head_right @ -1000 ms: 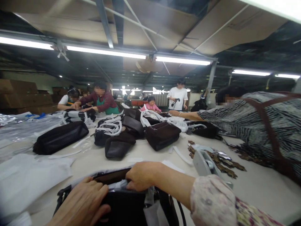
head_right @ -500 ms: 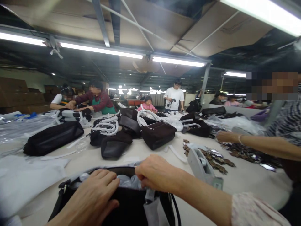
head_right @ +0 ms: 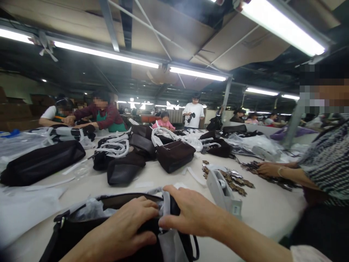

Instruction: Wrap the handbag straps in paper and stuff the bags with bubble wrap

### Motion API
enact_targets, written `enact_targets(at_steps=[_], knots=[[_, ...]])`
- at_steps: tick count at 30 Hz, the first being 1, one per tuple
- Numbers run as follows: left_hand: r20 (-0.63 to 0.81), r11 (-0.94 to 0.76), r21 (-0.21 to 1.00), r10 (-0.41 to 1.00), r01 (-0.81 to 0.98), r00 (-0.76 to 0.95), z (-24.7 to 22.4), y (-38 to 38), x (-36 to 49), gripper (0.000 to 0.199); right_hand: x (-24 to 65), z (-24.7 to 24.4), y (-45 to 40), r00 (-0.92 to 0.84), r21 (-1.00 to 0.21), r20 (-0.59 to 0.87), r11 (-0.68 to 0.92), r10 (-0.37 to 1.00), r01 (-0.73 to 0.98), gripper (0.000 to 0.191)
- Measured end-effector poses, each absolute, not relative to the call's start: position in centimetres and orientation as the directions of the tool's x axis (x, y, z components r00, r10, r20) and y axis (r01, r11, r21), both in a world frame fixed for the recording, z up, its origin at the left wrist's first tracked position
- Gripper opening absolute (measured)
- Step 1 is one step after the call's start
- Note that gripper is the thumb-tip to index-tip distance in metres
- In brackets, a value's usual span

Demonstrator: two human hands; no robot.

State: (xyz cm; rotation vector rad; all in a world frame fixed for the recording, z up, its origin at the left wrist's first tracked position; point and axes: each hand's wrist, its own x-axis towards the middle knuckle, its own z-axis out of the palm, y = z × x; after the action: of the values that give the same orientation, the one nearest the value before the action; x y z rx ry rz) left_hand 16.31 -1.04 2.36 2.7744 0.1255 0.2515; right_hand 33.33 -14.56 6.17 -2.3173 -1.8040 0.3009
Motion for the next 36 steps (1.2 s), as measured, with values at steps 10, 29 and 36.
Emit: enact_targets(at_steps=[10,29,36], knots=[[-0.213,-0.932,0.325,0.094,0.161,0.973,2.9,-0.6,19.2,0.042,31.6,4.0,-14.1,0.373,-0.406,0.029,-0.330,0.927,0.852,0.037],[0.046,-0.866,-0.009,0.500,0.501,0.865,5.1,-0.3,8.6,0.028,34.4,2.8,-16.4,0.340,-0.639,0.181,-0.152,0.923,0.754,0.051],[-0.121,-0.816,-0.010,0.575,0.578,0.809,4.6,0.0,7.7,0.030,35.0,1.0,-16.9,0.330,-0.632,0.249,-0.105,0.910,0.768,0.048]])
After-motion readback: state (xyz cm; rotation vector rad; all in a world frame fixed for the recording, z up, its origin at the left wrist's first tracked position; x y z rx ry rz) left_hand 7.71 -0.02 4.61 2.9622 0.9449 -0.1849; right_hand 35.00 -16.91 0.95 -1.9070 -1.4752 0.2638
